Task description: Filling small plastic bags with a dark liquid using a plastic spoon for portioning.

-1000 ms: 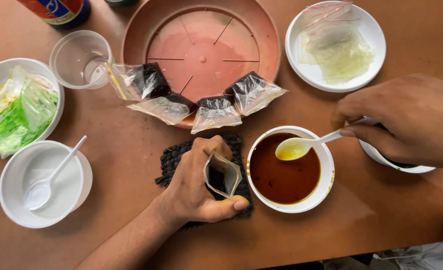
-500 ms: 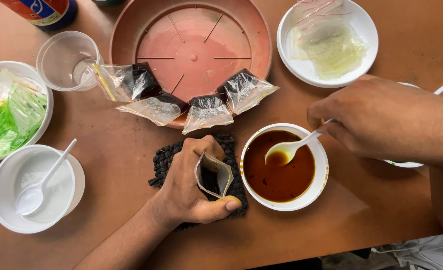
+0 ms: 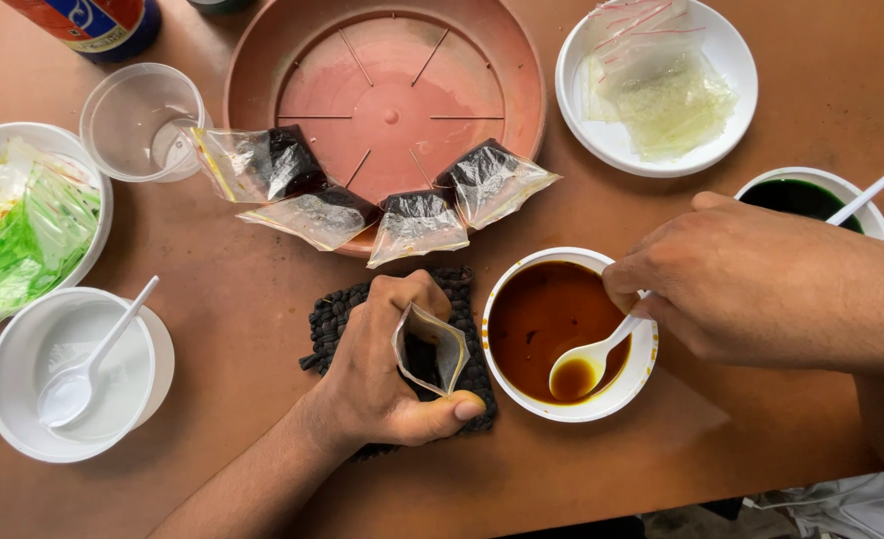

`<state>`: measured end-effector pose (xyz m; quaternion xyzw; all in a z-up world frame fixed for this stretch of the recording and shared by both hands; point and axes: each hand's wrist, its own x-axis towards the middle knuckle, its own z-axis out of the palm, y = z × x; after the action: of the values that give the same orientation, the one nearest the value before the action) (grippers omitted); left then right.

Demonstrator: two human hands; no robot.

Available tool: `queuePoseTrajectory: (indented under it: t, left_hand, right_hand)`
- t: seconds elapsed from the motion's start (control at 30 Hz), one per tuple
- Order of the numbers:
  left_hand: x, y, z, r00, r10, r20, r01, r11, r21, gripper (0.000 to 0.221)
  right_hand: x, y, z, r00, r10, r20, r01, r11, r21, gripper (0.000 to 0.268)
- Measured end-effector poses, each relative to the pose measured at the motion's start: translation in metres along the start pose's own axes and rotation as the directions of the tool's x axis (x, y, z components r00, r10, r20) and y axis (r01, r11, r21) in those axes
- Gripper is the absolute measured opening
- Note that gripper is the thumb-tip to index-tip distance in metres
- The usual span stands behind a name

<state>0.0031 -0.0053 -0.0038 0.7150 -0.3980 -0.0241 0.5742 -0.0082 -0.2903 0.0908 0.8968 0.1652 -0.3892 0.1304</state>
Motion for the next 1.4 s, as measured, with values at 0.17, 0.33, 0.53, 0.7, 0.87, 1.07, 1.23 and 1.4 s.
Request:
queuePoseTrajectory:
  t: [0.17,0.33,0.53,0.7,0.87,1.07,1.23,1.4]
  left_hand:
    - [0.0,0.0,0.0,0.999,0.038,-0.007,-0.038,0.999,-0.002,0.063]
    - [-0.001,-0.001,0.0,0.999,0.049,-0.004,-0.049,0.999,-0.006,0.063]
    - [-0.001,-0.002,0.0,0.997,0.077,-0.005,-0.077,0.997,0.008,0.062]
    - [0.0,-0.001,0.001,0.998,0.065,-0.006,-0.065,0.998,-0.009,0.062]
    - [-0.006,-0.005,0.0,0.998,0.07,0.004,-0.07,0.994,0.086,0.065]
    - [-0.002,0.002,-0.002,0.997,0.074,0.008,-0.074,0.992,0.101,0.065]
    - [0.0,0.003,-0.001,0.995,0.098,0.004,-0.098,0.993,0.065,0.063]
    - [-0.003,0.002,-0.001,0.996,0.087,0.011,-0.088,0.99,0.108,0.065]
  right_hand:
    - [0.003,0.01,0.005,0.997,-0.048,-0.058,0.052,0.997,0.06,0.023]
    - [0.002,0.015,0.004,0.999,0.011,-0.036,-0.009,0.998,0.061,0.019]
    - [-0.002,0.015,-0.002,0.999,0.048,0.002,-0.048,0.998,0.042,0.019]
    - [-0.002,0.028,0.009,0.996,0.057,-0.069,-0.048,0.992,0.117,0.017]
    - [-0.009,0.044,0.02,0.958,0.054,-0.28,0.005,0.978,0.208,0.013]
    - [-0.029,0.038,0.023,0.764,0.104,-0.637,0.129,0.942,0.309,0.018]
    - [-0.037,0.015,0.016,0.647,0.116,-0.754,0.325,0.852,0.41,0.018]
    - [-0.042,-0.006,0.006,0.615,0.16,-0.772,0.328,0.839,0.435,0.019]
